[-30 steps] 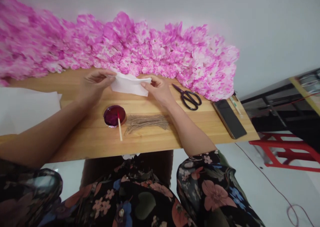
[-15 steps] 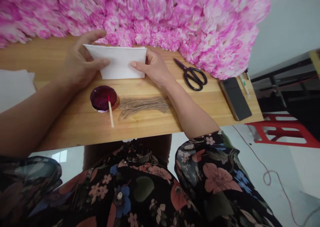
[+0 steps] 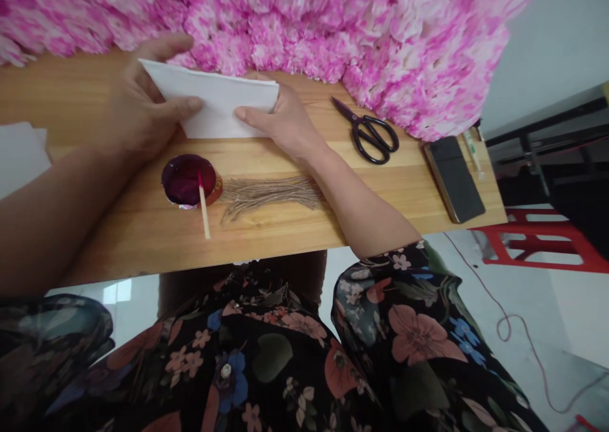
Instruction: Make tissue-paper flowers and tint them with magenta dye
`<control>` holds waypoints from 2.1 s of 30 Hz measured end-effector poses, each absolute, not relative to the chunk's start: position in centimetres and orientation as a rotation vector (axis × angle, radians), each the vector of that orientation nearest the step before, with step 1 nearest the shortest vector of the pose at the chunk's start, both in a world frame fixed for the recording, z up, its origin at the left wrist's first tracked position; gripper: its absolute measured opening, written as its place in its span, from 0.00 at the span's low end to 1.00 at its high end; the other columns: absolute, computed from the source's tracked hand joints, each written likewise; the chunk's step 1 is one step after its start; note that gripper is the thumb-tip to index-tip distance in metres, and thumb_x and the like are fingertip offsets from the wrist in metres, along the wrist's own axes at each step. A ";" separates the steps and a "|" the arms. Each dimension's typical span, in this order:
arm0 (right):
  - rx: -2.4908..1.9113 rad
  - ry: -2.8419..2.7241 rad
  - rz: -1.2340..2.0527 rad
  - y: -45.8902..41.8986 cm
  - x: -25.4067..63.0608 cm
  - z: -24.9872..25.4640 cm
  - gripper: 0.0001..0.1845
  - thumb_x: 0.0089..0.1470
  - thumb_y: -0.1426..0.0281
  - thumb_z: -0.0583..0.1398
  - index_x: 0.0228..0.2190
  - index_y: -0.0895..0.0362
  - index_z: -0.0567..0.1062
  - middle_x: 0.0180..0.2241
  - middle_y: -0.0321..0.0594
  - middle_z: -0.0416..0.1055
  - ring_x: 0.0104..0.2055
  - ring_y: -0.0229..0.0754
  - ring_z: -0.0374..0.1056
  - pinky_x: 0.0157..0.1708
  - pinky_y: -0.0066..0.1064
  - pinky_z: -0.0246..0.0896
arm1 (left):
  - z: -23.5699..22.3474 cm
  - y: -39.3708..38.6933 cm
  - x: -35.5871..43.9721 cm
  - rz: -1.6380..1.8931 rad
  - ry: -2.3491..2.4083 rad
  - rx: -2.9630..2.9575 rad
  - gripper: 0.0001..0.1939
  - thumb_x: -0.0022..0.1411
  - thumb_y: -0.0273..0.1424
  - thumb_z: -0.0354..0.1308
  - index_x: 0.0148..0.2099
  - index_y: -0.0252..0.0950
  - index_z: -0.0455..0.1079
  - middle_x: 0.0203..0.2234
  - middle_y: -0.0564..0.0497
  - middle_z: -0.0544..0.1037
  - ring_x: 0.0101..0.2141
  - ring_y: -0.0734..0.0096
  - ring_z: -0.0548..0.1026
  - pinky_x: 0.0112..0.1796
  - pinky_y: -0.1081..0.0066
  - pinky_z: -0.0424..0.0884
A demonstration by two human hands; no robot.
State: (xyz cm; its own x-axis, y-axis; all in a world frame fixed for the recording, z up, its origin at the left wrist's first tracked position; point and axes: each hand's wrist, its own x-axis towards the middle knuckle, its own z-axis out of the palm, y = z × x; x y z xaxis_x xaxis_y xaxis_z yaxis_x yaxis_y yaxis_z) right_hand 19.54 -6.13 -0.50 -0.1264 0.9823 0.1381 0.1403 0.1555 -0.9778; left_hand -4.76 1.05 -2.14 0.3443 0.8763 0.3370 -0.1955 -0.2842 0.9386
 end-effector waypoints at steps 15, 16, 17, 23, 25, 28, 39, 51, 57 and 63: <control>-1.117 -1.527 1.025 -5.7 18.8 -0.6 0.38 0.46 0.36 0.75 0.50 0.45 0.82 0.58 0.36 0.85 0.63 0.55 0.76 0.67 0.48 0.74 | -0.8 -0.6 -4.0 1.014 0.690 1.548 0.45 0.43 0.46 0.90 0.61 0.37 0.83 0.49 0.52 0.88 0.48 0.60 0.82 0.48 0.64 0.80; -1.107 -1.524 1.030 -5.8 18.8 -0.4 0.37 0.46 0.37 0.76 0.50 0.44 0.82 0.58 0.36 0.84 0.63 0.54 0.76 0.67 0.47 0.74 | -0.9 -0.5 -3.9 1.032 0.702 1.526 0.44 0.40 0.45 0.91 0.58 0.38 0.84 0.46 0.53 0.88 0.46 0.61 0.81 0.46 0.65 0.80; -1.095 -1.518 1.039 -5.8 18.8 -0.3 0.36 0.46 0.37 0.76 0.50 0.42 0.82 0.59 0.34 0.84 0.64 0.54 0.76 0.66 0.45 0.74 | -1.0 -0.4 -3.8 1.052 0.710 1.501 0.43 0.38 0.45 0.92 0.56 0.39 0.85 0.44 0.53 0.88 0.44 0.61 0.81 0.45 0.64 0.80; -1.016 -1.445 1.083 -5.4 20.2 -0.6 0.34 0.46 0.42 0.79 0.49 0.43 0.81 0.57 0.33 0.85 0.64 0.53 0.77 0.69 0.47 0.73 | -1.3 -0.2 -3.7 1.170 0.592 1.449 0.34 0.44 0.45 0.91 0.51 0.41 0.86 0.47 0.55 0.90 0.50 0.58 0.84 0.57 0.58 0.82; -0.994 -1.469 1.067 -5.1 20.7 -1.1 0.34 0.46 0.43 0.79 0.49 0.43 0.81 0.56 0.34 0.85 0.63 0.52 0.77 0.68 0.47 0.73 | -1.4 -0.2 -3.9 1.180 0.573 1.454 0.33 0.47 0.44 0.90 0.52 0.39 0.85 0.48 0.54 0.90 0.51 0.59 0.85 0.57 0.59 0.82; -1.017 -1.506 1.032 -4.6 21.1 -1.9 0.30 0.50 0.44 0.77 0.50 0.42 0.82 0.54 0.32 0.86 0.64 0.53 0.77 0.65 0.48 0.75 | -1.4 -0.2 -4.2 1.182 0.629 1.490 0.37 0.46 0.46 0.90 0.55 0.39 0.85 0.49 0.54 0.90 0.51 0.59 0.84 0.55 0.61 0.81; -1.199 -1.440 0.992 -4.9 21.6 -2.2 0.20 0.54 0.55 0.79 0.45 0.45 0.83 0.51 0.36 0.85 0.62 0.59 0.78 0.57 0.53 0.82 | -0.8 -0.1 -4.7 1.080 0.883 1.397 0.35 0.49 0.39 0.89 0.56 0.43 0.78 0.43 0.55 0.87 0.55 0.54 0.81 0.52 0.61 0.77; -1.152 -1.428 0.998 -4.6 22.0 -2.5 0.23 0.55 0.50 0.78 0.46 0.46 0.83 0.51 0.38 0.85 0.62 0.59 0.78 0.61 0.54 0.80 | -2.9 2.6 -6.9 1.186 0.720 1.455 0.44 0.51 0.56 0.86 0.62 0.48 0.70 0.25 0.61 0.75 0.48 0.60 0.78 0.52 0.59 0.66; -1.163 -1.433 0.988 -4.6 22.1 -2.7 0.22 0.55 0.52 0.79 0.46 0.45 0.84 0.52 0.37 0.85 0.62 0.59 0.78 0.60 0.54 0.81 | -3.4 2.8 -6.9 1.165 0.703 1.510 0.42 0.61 0.58 0.80 0.65 0.48 0.63 0.27 0.62 0.74 0.50 0.64 0.77 0.53 0.61 0.64; -1.162 -1.476 0.954 -4.5 22.3 -2.9 0.22 0.57 0.50 0.76 0.48 0.47 0.84 0.53 0.38 0.86 0.62 0.57 0.79 0.62 0.53 0.80 | -3.1 2.5 -6.7 1.248 0.676 1.528 0.31 0.63 0.52 0.79 0.56 0.50 0.65 0.26 0.63 0.76 0.32 0.68 0.78 0.41 0.64 0.70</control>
